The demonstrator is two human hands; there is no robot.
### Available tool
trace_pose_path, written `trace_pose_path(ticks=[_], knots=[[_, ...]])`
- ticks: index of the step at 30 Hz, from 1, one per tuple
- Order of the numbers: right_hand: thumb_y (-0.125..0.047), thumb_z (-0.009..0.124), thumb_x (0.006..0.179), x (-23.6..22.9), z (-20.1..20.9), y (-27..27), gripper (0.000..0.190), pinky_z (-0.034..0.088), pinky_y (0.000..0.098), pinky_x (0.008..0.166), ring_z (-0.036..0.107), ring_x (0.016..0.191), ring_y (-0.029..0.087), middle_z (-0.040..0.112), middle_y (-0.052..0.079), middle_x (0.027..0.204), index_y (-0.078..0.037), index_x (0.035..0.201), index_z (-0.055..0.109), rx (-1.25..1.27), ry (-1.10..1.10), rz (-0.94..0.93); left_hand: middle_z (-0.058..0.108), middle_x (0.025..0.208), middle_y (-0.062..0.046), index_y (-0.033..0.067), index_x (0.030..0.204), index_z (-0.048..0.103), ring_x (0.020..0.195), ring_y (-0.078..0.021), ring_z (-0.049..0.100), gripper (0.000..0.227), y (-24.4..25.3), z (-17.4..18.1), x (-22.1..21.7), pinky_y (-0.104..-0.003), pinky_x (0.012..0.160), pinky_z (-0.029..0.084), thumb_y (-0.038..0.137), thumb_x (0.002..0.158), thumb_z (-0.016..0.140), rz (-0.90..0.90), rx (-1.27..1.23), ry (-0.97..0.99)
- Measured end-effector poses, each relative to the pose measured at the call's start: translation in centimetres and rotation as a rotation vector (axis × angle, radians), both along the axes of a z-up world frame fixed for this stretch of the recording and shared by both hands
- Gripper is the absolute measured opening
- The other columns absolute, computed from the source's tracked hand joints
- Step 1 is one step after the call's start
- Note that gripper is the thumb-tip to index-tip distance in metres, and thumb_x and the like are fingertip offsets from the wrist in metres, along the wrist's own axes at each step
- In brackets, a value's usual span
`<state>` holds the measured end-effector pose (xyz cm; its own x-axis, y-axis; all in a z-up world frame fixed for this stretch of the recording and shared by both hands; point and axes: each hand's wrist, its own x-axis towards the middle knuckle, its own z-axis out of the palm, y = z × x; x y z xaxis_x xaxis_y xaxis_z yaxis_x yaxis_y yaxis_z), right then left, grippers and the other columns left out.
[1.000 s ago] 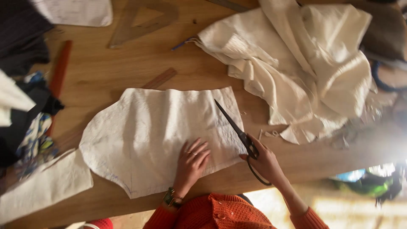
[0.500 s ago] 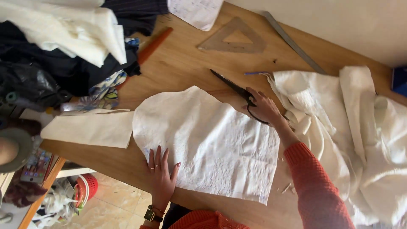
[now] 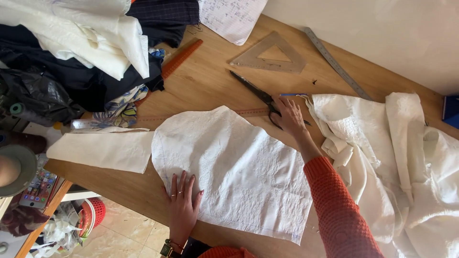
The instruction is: The person measures a long piece of white fabric on a wooden table using a ruler and a blue pen, marking lines along the fabric. They then use large scissors to cut the fabric along the marked lines, separating it into smaller pieces.
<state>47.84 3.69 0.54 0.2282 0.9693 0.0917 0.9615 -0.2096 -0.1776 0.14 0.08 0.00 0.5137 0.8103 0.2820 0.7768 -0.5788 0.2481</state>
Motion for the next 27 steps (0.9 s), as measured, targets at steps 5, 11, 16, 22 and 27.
trace_pose_path(ticks=[5,11,16,22,27], knots=[[-0.034,0.039,0.11,-7.6,2.6,-4.0,0.046,0.042,0.0521,0.091,0.051,0.123,0.04,0.053,0.016,0.149,-0.011,0.149,0.051,0.337,0.189,-0.28,0.043,0.162,-0.004,0.0227,0.146,0.054,0.152,-0.0316,0.037,0.061,0.1,0.4,0.3,-0.065,0.119,0.028,0.052,0.093,0.061,-0.014,-0.02,0.0],[-0.039,0.058,0.101,-14.4,-1.4,-15.4,0.06,0.025,0.0497,0.124,0.032,0.152,0.039,0.035,0.019,0.164,-0.018,0.155,0.045,0.171,0.091,0.013,0.04,0.163,-0.006,0.0179,0.146,0.052,0.151,-0.0355,0.034,0.063,0.3,1.0,0.4,-0.07,0.115,0.024,0.053,0.095,0.059,-0.069,-0.102,-0.074],[-0.045,0.052,0.1,-16.8,-0.3,-23.6,0.055,0.035,0.0501,0.113,0.042,0.145,0.033,0.046,0.01,0.16,-0.026,0.151,0.05,0.07,0.039,-0.26,0.036,0.165,0.0,0.0265,0.15,0.047,0.153,-0.0315,0.031,0.068,1.1,-1.3,1.4,-0.076,0.115,0.014,0.058,0.092,0.061,-0.114,-0.057,-0.024],[-0.049,0.054,0.095,-21.7,-0.1,-30.2,0.054,0.049,0.0468,0.086,0.06,0.107,0.032,0.057,0.001,0.147,-0.03,0.146,0.053,-0.064,-0.052,-0.473,0.034,0.165,-0.006,0.0228,0.146,0.048,0.154,-0.0349,0.026,0.072,1.8,-2.7,4.5,-0.079,0.113,0.012,0.068,0.091,0.056,-0.197,-0.039,0.015],[-0.043,0.062,0.093,-26.0,0.0,-32.5,0.041,0.064,0.0509,0.053,0.075,0.084,0.03,0.059,0.003,0.122,-0.028,0.131,0.058,-0.107,0.165,-0.603,0.025,0.169,-0.009,0.0169,0.153,0.041,0.155,-0.0341,0.022,0.077,3.8,-1.7,7.0,-0.074,0.116,0.017,0.066,0.095,0.052,-0.382,-0.002,0.015]])
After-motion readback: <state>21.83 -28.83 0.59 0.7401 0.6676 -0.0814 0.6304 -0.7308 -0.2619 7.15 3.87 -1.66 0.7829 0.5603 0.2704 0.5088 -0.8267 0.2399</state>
